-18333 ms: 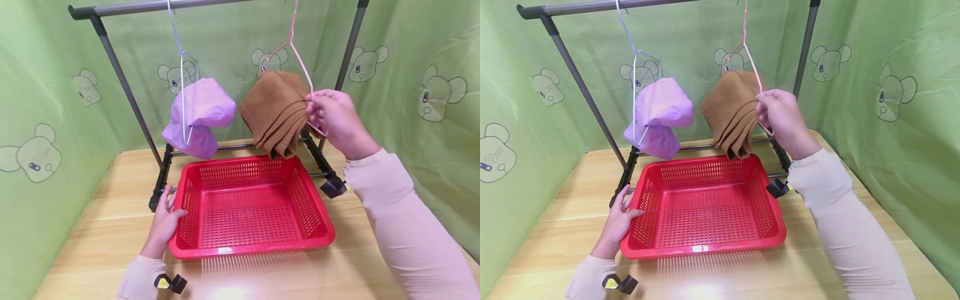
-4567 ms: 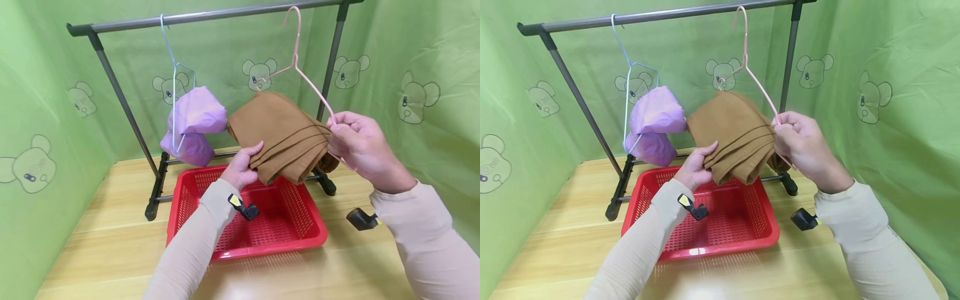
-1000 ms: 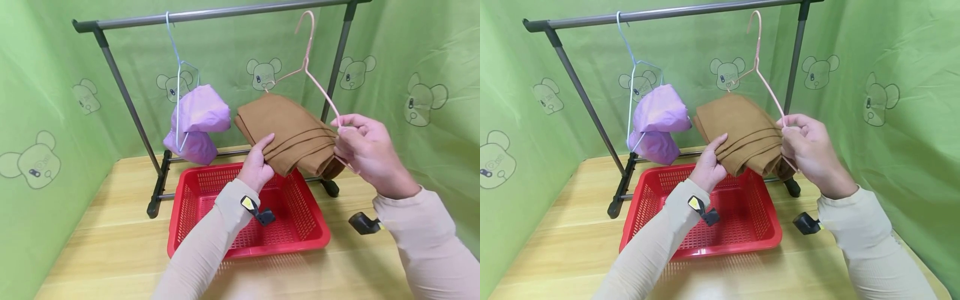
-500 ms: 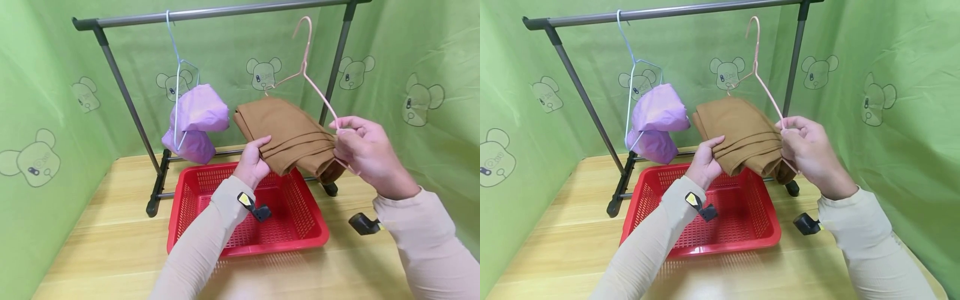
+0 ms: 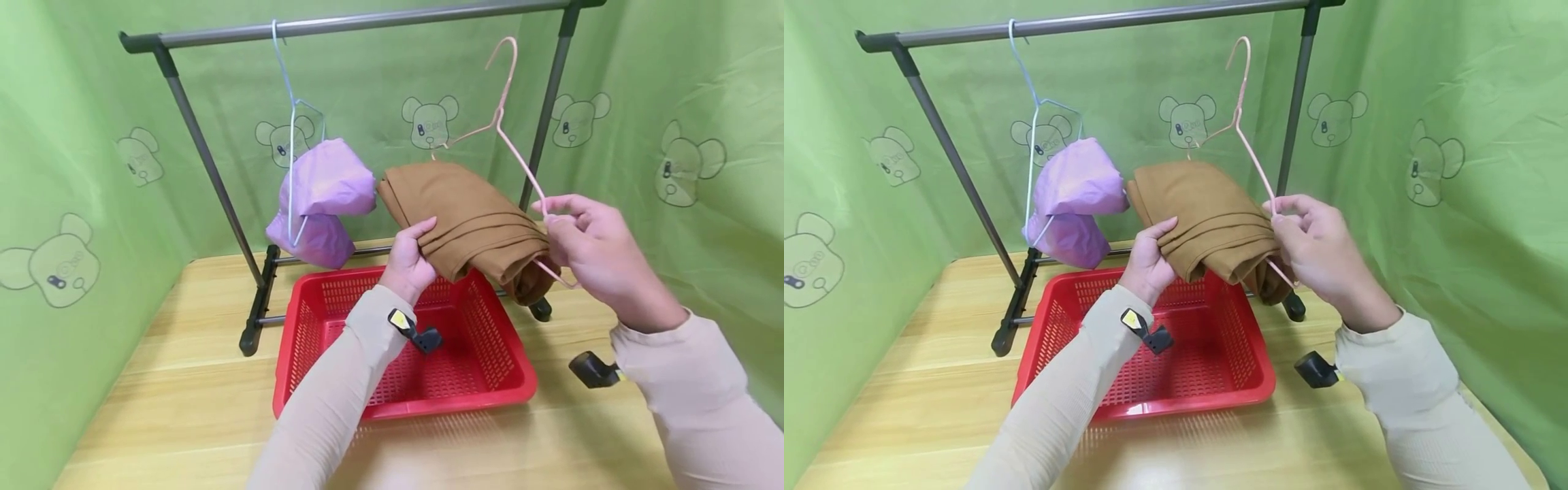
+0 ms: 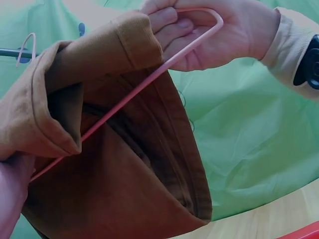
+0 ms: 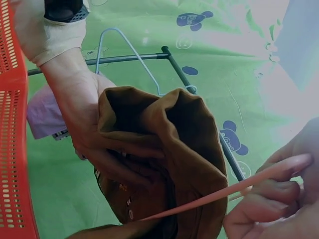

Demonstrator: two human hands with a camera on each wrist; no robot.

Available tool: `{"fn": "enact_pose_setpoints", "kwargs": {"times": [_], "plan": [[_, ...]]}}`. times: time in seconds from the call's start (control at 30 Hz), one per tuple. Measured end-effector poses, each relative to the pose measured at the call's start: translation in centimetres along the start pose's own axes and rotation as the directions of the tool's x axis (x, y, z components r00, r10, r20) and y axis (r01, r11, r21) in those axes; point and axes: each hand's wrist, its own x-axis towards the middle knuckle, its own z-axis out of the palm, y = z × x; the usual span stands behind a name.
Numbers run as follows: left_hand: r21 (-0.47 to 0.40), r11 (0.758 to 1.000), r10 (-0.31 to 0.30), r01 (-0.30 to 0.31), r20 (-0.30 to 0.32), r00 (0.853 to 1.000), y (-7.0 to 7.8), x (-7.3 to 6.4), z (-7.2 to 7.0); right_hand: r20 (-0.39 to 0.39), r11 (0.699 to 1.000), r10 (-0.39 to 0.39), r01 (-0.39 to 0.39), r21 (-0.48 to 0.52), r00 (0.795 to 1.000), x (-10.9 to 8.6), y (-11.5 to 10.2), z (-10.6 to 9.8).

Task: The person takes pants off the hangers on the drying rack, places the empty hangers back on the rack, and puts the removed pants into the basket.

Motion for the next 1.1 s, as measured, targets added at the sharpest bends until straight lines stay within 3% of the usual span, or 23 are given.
{"fn": "enact_pose_setpoints", "kwargs": {"times": [0.1,0.17,0.43,0.73,0.9,1.0,1.1], "plan": [[-0.006,1.0,0.011,-0.011,0.009,1.0,0.04,0.28,-0.2,-0.018,0.99,-0.003,0.001,-0.141,1.0,-0.1,0.1,0.13],[-0.012,1.0,0.018,-0.018,0.013,1.0,0.08,0.42,-0.37,-0.027,0.983,-0.004,-0.001,-0.184,1.0,-0.23,0.11,0.3],[-0.026,0.999,0.021,-0.02,0.029,0.999,0.07,0.58,-0.37,-0.004,0.962,-0.001,0.0,-0.272,1.0,-0.42,0.11,0.46],[-0.048,0.998,0.031,-0.028,0.055,0.998,0.25,0.44,0.13,0.032,0.899,0.028,-0.011,-0.438,0.999,-0.57,0.1,0.06],[-0.06,0.998,0.036,-0.032,0.065,0.997,0.35,0.37,0.36,0.077,0.877,0.01,0.029,-0.479,0.997,-0.77,0.15,-0.23],[-0.047,0.999,0.026,-0.022,0.068,0.997,0.32,0.34,0.42,0.073,0.862,0.001,0.036,-0.505,0.997,-0.85,0.24,-0.28],[-0.038,0.999,0.02,-0.017,0.073,0.997,0.27,0.31,0.49,0.045,0.829,0.011,0.016,-0.559,0.999,-0.89,0.31,-0.23]]}}
